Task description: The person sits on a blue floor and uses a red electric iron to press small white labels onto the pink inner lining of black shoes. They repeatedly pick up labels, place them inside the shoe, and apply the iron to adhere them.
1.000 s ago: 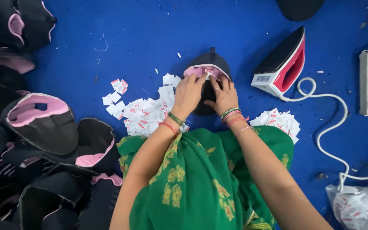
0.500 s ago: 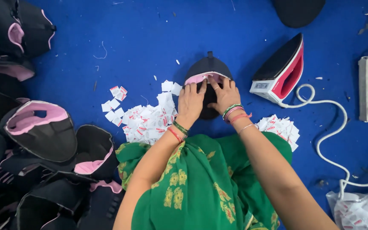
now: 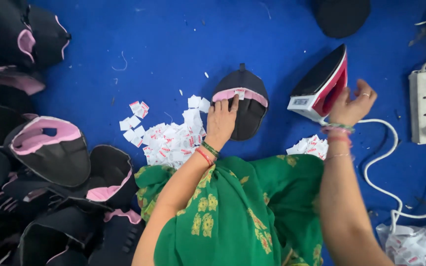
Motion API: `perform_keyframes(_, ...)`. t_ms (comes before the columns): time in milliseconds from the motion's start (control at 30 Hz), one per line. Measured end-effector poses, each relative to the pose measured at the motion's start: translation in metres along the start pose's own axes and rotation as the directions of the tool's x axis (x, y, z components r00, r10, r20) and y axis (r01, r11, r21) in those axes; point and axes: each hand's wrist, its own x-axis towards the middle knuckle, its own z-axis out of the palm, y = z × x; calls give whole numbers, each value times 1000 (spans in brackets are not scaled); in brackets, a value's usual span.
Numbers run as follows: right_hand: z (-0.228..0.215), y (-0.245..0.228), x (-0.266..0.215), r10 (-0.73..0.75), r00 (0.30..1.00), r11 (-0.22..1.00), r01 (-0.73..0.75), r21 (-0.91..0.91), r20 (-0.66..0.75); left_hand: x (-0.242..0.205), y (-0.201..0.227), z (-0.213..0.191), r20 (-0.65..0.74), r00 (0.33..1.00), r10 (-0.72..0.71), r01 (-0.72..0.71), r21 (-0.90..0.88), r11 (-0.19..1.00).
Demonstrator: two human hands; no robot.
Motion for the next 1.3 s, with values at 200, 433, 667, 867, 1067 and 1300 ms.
perform_keyframes(200,58,128,-6,443,791,893,-434,-123,423,-5,-2,2,-16,1000,18,-17,26,1000)
perform_keyframes(433,-29,-115,78,287,593,872,-486,50,752,-8,-1,2,-16,999,-36,34,-69,997)
perform_keyframes(667,-50,-215,17,-27,270,854,507,-118,963,-7,-3,0,-7,996,-94,90,-204,975)
perform_keyframes(867,8,-196,-49,-107,527,873,456,-174,843,-7,-5,8,-47,992,-113,101,-214,972)
perform_keyframes(1067,17,-219,-46,-8,443,840,489,-234,896,-5,-4,7,-6,992,-125,119,-280,953)
perform_keyframes(1300,34,-202,-61,-39,480,819,517,-248,876,-14,-3,22,-70,997,-42,28,-188,982)
